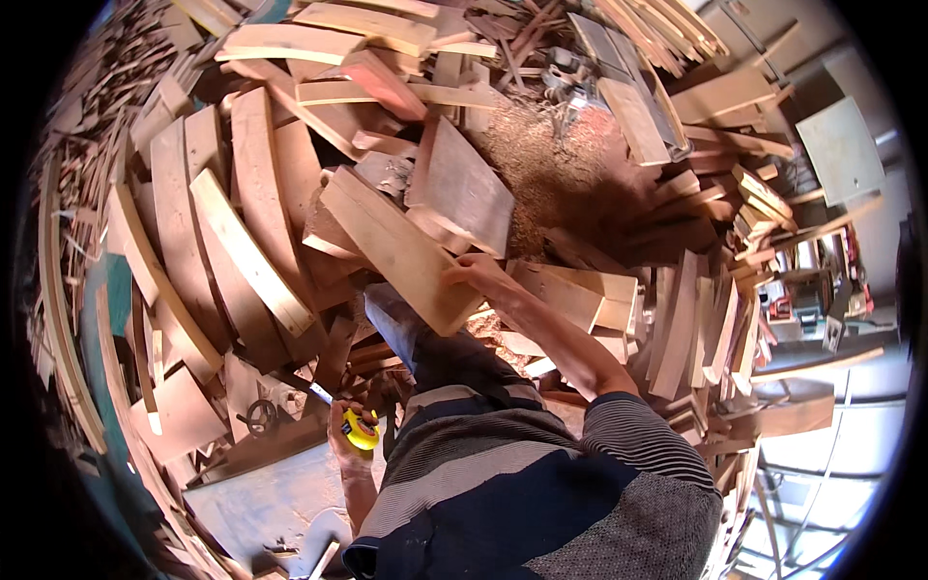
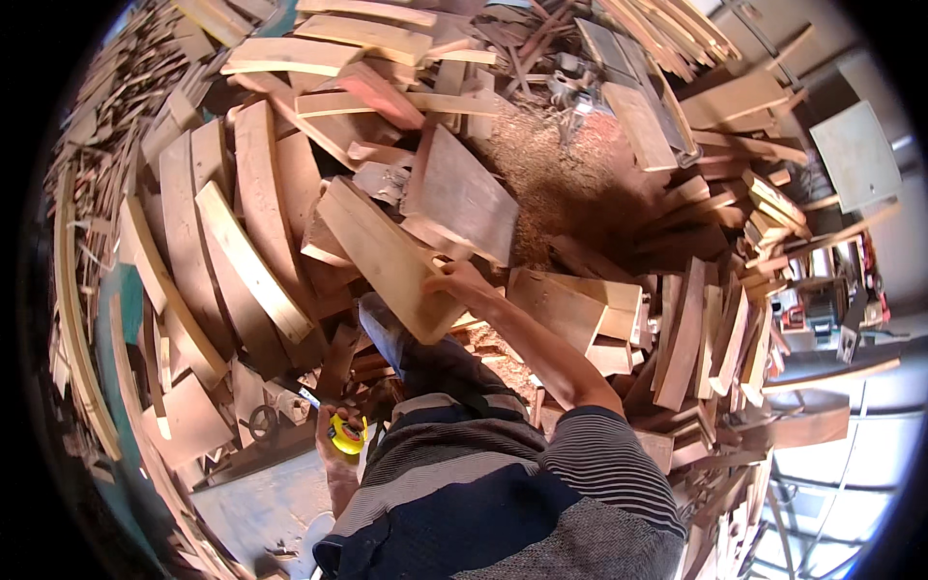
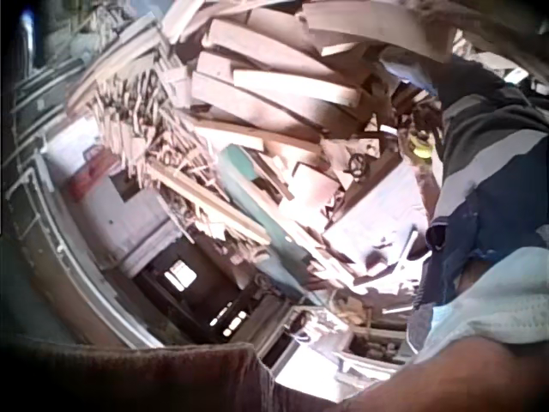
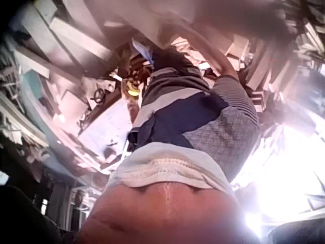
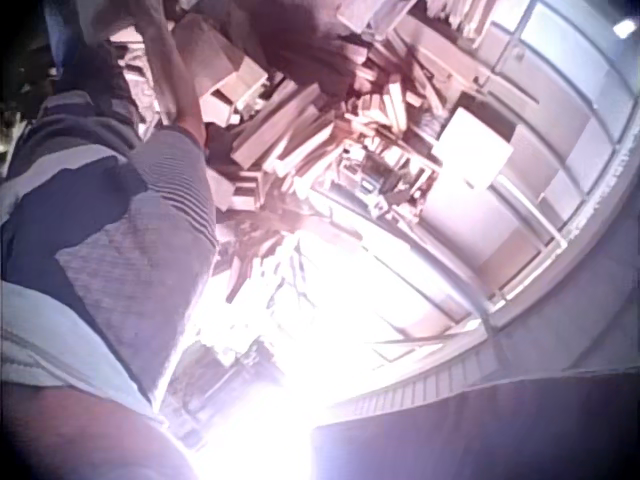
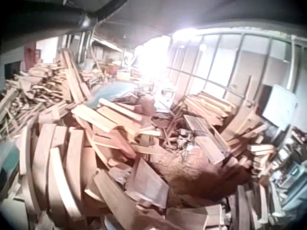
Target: The person selects various pieces of wood from a large pile, measuring each one with a tape measure and placing some on a workbench.
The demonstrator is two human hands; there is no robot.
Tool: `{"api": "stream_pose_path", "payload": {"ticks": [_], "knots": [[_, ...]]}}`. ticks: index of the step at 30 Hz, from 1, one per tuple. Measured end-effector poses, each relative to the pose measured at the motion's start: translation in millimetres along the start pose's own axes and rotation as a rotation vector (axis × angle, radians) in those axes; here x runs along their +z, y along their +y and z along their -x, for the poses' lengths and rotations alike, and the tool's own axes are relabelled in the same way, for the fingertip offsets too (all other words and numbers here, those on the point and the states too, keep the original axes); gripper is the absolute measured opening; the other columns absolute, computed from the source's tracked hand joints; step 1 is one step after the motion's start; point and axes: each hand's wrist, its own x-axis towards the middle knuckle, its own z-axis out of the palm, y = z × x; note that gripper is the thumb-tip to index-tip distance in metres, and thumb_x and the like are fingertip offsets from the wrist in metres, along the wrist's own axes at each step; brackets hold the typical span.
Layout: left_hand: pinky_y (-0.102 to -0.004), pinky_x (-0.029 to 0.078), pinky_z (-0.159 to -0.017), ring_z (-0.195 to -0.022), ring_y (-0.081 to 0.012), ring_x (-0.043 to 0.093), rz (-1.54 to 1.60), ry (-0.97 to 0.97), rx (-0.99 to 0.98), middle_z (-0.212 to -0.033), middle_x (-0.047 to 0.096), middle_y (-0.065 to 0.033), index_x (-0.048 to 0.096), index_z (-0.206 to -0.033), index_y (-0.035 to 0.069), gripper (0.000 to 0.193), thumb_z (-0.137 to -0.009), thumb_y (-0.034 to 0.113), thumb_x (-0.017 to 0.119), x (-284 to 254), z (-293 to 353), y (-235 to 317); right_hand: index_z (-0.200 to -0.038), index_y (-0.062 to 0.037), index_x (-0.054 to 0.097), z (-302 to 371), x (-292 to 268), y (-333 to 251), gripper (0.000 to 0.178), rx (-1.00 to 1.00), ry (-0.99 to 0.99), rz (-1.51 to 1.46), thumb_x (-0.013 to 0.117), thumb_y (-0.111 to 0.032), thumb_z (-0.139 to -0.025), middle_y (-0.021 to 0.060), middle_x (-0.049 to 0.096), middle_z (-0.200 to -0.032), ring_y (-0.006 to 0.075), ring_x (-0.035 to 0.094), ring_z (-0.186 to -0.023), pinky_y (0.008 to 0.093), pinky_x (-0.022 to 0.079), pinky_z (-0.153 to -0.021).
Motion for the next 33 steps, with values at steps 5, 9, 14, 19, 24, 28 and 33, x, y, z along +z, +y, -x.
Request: {"api": "stream_pose_path", "payload": {"ticks": [5, 9, 14, 19, 24, 28, 33], "knots": [[-0.0339, 0.053, -0.055, -0.06, -0.02, 0.063, -0.293, 0.071, 0.009, -0.075, 0.064, -0.0064, 0.062, -0.092, 0.009, 0.026, -0.1, 0.033, 0.061, -16.0, -16.5, -1.3, -0.109, 0.0017, 0.074, 81.8, -54.2, 3.4, 0.043, 0.006, 0.185, 0.034, 0.08, -0.026, -0.077, 0.0097, 0.072, -0.095, 0.0173, 0.067, -0.087, 0.0307, 0.051, -0.074], [-0.0321, 0.051, -0.052, -0.055, -0.0187, 0.062, -0.637, 0.129, 0.14, -0.067, 0.065, -0.0076, 0.064, -0.084, 0.005, 0.034, -0.099, 0.035, 0.059, -59.7, -63.3, -23.3, -0.114, 0.0, 0.073, 120.6, -76.5, 26.8, 0.041, 0.044, 0.389, -0.062, 0.077, -0.024, -0.081, 0.0105, 0.072, -0.1, 0.0192, 0.068, -0.089, 0.0319, 0.051, -0.078], [-0.037, 0.049, -0.061, -0.063, -0.0201, 0.062, -1.233, -0.07, 0.413, -0.075, 0.068, -0.0097, 0.07, -0.086, -0.003, 0.042, -0.098, 0.036, 0.059, -104.0, -101.2, -42.5, -0.113, -0.0009, 0.073, 148.0, -117.6, 98.3, 0.032, 0.003, 0.632, -0.359, 0.073, -0.018, -0.086, 0.0118, 0.072, -0.109, 0.0223, 0.067, -0.1, 0.0355, 0.053, -0.085], [-0.0391, 0.047, -0.063, -0.066, -0.0191, 0.06, -1.059, 0.103, 0.169, -0.074, 0.065, -0.0072, 0.071, -0.089, -0.004, 0.042, -0.095, 0.036, 0.063, -133.6, -134.6, -49.7, -0.106, 0.0024, 0.072, 214.9, -143.8, 100.8, 0.024, -0.065, 0.92, -0.719, 0.07, -0.009, -0.085, 0.0152, 0.071, -0.109, 0.0249, 0.069, -0.098, 0.037, 0.056, -0.087], [-0.0359, 0.044, -0.054, -0.057, -0.0162, 0.056, -1.025, 0.205, 0.004, -0.066, 0.058, -0.0035, 0.069, -0.081, -0.002, 0.038, -0.094, 0.033, 0.064, -123.3, -129.9, -53.1, -0.106, 0.005, 0.073, 278.1, -232.2, 160.1, 0.031, -0.326, 1.28, -0.88, 0.064, -0.018, -0.088, 0.0165, 0.071, -0.101, 0.0279, 0.069, -0.09, 0.036, 0.057, -0.079], [-0.0373, 0.048, -0.063, -0.067, -0.0201, 0.062, -1.183, 0.23, 0.091, -0.072, 0.063, -0.0084, 0.068, -0.081, -0.003, 0.04, -0.098, 0.032, 0.059, -117.5, -120.8, -46.1, -0.138, -0.0041, 0.057, 348.0, -368.7, 170.2, 0.062, -0.465, 1.433, -0.987, 0.06, -0.046, -0.092, 0.0169, 0.062, -0.128, 0.0334, 0.061, -0.119, 0.048, 0.055, -0.095], [-0.0398, 0.046, -0.063, -0.066, -0.0217, 0.059, -1.289, 0.123, 0.222, -0.07, 0.063, -0.0107, 0.068, -0.081, -0.006, 0.046, -0.098, 0.035, 0.06, -126.0, -126.0, -74.2, -0.126, -0.0081, 0.056, 403.7, -498.4, 234.5, 0.065, -0.257, 1.461, -0.992, 0.066, -0.059, -0.087, 0.0135, 0.065, -0.085, 0.0276, 0.066, -0.077, 0.0401, 0.055, -0.059]]}}
